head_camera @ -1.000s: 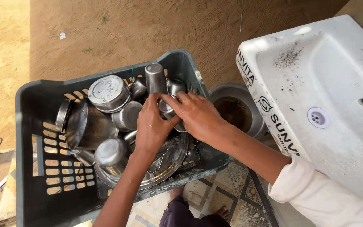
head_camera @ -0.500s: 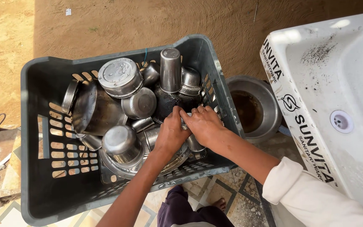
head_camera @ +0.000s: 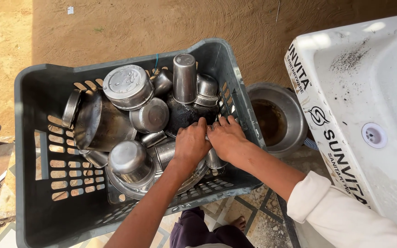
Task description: Wash stainless steel cups and pots at a sink.
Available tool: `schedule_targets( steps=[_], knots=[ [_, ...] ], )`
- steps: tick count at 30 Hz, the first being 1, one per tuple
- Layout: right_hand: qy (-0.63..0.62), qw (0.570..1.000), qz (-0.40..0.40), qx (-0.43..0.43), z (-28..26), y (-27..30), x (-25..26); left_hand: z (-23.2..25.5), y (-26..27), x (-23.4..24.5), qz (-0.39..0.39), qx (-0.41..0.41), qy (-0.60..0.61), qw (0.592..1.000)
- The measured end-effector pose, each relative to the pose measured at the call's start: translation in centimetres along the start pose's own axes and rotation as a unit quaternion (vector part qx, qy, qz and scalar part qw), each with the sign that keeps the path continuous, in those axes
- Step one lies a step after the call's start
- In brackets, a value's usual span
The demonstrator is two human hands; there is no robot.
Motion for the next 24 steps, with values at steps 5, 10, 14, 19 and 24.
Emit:
schedule_targets(
  steps=[5,10,14,19,24],
  knots=[
    [0.006,1.0,0.008,0.006,0.3,-0.4,-0.1,0.6,0.2,1.3,0.033,-0.03,-0.033,0.998],
    [0.007,1.0,0.011,0.007,0.7,-0.7,-0.7,0.3,0.4,0.6,0.023,-0.052,-0.023,0.998],
    [-0.012,0.998,0.063,0.005,1.9,-0.5,-0.1,1.6,-0.8,2.1,0.042,-0.095,-0.029,0.994],
    [-0.006,0.978,0.209,0.001,3.0,1.2,3.5,3.1,-2.2,5.5,0.081,-0.125,-0.028,0.989],
    [-0.027,0.948,0.316,-0.041,4.9,5.0,8.9,5.8,-3.0,10.0,0.139,-0.207,-0.081,0.965]
  ],
)
Point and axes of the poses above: each hand's wrist, its own y-axis away from the middle knuckle, its own x-axis out of the back of the hand, z = x × y, the point moved 3 cm from there along -y, towards the middle knuckle, and after that the axes turned 14 degrees about -x, right-handed, at the moved point
